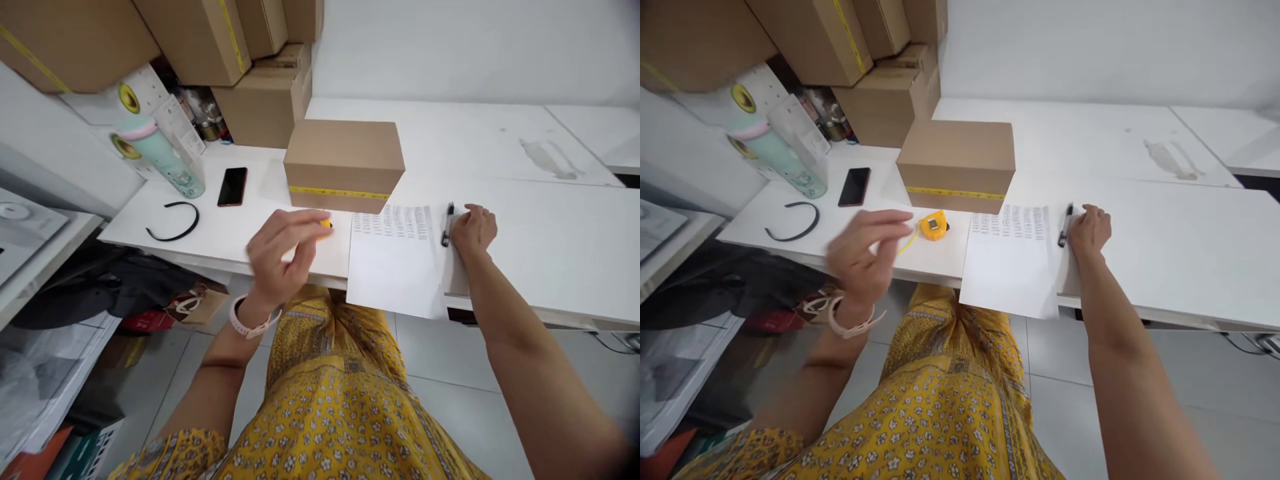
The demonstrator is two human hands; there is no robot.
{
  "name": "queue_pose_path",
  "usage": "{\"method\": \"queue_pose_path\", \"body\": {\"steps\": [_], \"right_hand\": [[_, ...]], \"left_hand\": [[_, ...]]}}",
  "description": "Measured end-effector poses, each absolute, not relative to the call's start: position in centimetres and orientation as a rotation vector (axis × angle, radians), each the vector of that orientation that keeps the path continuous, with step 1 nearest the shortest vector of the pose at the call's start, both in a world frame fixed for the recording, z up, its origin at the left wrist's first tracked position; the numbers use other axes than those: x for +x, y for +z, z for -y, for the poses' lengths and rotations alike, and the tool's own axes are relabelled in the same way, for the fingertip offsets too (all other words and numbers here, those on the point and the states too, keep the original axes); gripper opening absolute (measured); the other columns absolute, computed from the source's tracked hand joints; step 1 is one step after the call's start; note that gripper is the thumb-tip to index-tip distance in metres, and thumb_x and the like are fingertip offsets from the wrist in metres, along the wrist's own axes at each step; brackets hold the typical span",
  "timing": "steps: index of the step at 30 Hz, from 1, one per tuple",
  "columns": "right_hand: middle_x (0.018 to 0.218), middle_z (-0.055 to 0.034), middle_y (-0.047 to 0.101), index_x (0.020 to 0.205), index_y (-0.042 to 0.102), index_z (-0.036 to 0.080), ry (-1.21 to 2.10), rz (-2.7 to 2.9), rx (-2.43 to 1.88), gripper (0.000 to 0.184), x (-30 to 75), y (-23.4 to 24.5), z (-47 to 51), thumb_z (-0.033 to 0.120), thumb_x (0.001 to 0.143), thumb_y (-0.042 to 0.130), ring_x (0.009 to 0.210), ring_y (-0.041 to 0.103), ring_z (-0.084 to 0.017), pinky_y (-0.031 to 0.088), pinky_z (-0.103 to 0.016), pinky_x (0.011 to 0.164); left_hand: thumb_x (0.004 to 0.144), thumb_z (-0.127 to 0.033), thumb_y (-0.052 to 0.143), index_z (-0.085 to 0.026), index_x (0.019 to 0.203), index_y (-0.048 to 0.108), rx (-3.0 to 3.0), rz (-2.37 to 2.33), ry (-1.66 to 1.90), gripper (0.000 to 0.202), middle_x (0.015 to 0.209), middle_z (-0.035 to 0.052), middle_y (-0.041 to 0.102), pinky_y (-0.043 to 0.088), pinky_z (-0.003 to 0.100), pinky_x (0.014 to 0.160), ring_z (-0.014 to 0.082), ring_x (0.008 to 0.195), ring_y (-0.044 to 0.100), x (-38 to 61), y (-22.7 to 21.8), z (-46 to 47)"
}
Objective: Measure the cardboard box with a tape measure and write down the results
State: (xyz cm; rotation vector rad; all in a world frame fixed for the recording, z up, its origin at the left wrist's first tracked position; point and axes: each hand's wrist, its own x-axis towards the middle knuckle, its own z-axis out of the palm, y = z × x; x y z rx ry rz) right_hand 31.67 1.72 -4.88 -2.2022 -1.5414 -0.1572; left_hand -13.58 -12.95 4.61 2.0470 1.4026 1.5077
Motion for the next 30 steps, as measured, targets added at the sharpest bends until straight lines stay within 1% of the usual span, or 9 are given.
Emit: {"method": "queue_pose_path", "body": {"steps": [3,5,8,13,16,19,22,25,30], "right_hand": [[0.128,-0.0216,0.067,0.136,0.062,0.011,-0.143,1.556,-2.190,0.046,31.5,-4.7,-1.7,0.013,0.098,0.036,0.117,0.052,-0.029,0.036,-0.038,0.096],[0.126,-0.0222,0.068,0.134,0.064,0.010,-0.140,1.553,-2.166,0.046,31.4,-4.5,-1.6,0.014,0.097,0.037,0.115,0.053,-0.030,0.039,-0.039,0.095],[0.122,-0.0236,0.069,0.132,0.065,0.008,-0.127,1.552,-2.136,0.047,31.3,-4.3,-1.7,0.014,0.096,0.036,0.112,0.056,-0.032,0.042,-0.042,0.094],[0.115,-0.0229,0.071,0.123,0.070,0.011,-0.066,1.516,-2.053,0.045,31.7,-4.6,-2.2,0.018,0.091,0.039,0.109,0.060,-0.036,0.048,-0.049,0.093],[0.110,-0.0205,0.071,0.118,0.070,0.017,-0.054,1.407,-1.945,0.043,31.7,-4.6,-2.1,0.022,0.090,0.038,0.109,0.061,-0.037,0.049,-0.054,0.094],[0.109,-0.0189,0.071,0.116,0.069,0.019,-0.097,1.280,-1.813,0.041,30.6,-3.4,-1.3,0.027,0.092,0.037,0.110,0.062,-0.036,0.049,-0.054,0.098],[0.109,-0.0156,0.074,0.117,0.069,0.021,-0.012,1.218,-1.649,0.038,27.9,-0.2,-0.5,0.035,0.094,0.042,0.106,0.065,-0.032,0.052,-0.051,0.098],[0.120,-0.0131,0.074,0.123,0.067,0.023,0.308,1.247,-1.455,0.041,24.0,4.2,-0.7,0.049,0.098,0.047,0.110,0.068,-0.028,0.055,-0.048,0.095],[0.155,-0.0094,0.055,0.143,0.057,0.029,0.719,1.376,-1.307,0.062,18.2,9.2,-3.7,0.068,0.097,0.046,0.142,0.051,-0.029,0.042,-0.050,0.115]], "left_hand": [[0.084,-0.023,0.072,-0.025,0.126,0.061,1.986,-1.539,1.332,0.044,0.130,0.0085,0.065,0.050,0.051,0.107,0.0282,0.125,0.060,-12.8,3.5,8.7],[0.070,-0.021,0.083,-0.022,0.130,0.057,1.855,-1.666,1.132,0.065,0.137,0.0120,0.061,0.042,0.052,0.115,0.0321,0.133,0.053,-12.1,2.1,7.0],[0.060,-0.022,0.090,-0.019,0.134,0.053,1.746,-1.738,1.098,0.082,0.137,0.0172,0.059,0.038,0.055,0.115,0.0383,0.135,0.050,-11.1,0.1,5.5],[0.058,-0.023,0.089,-0.018,0.113,0.062,1.548,-1.758,1.260,0.062,0.118,0.0153,0.067,0.037,0.054,0.112,0.0380,0.126,0.054,-10.1,-1.1,4.0],[0.062,-0.035,0.088,-0.020,0.103,0.066,1.416,-1.656,1.382,0.049,0.098,0.0079,0.071,0.051,0.043,0.092,0.0293,0.100,0.066,-11.1,-0.3,3.9],[0.072,-0.049,0.078,-0.019,0.105,0.067,1.268,-1.505,1.572,0.046,0.089,0.0044,0.071,0.053,0.033,0.076,0.0221,0.082,0.068,-13.7,2.0,3.7],[0.073,-0.057,0.074,-0.020,0.108,0.068,1.149,-1.354,1.783,0.051,0.100,0.0054,0.074,0.054,0.031,0.085,0.0241,0.099,0.070,-16.6,5.8,2.4],[0.068,-0.059,0.076,-0.021,0.110,0.070,1.088,-1.222,1.875,0.057,0.115,0.0063,0.074,0.052,0.030,0.095,0.0263,0.117,0.066,-18.3,9.5,-0.3],[0.063,-0.063,0.078,-0.020,0.105,0.070,0.983,-1.107,1.792,0.060,0.110,0.0084,0.075,0.053,0.031,0.090,0.0242,0.111,0.068,-18.0,11.3,-4.4]]}}
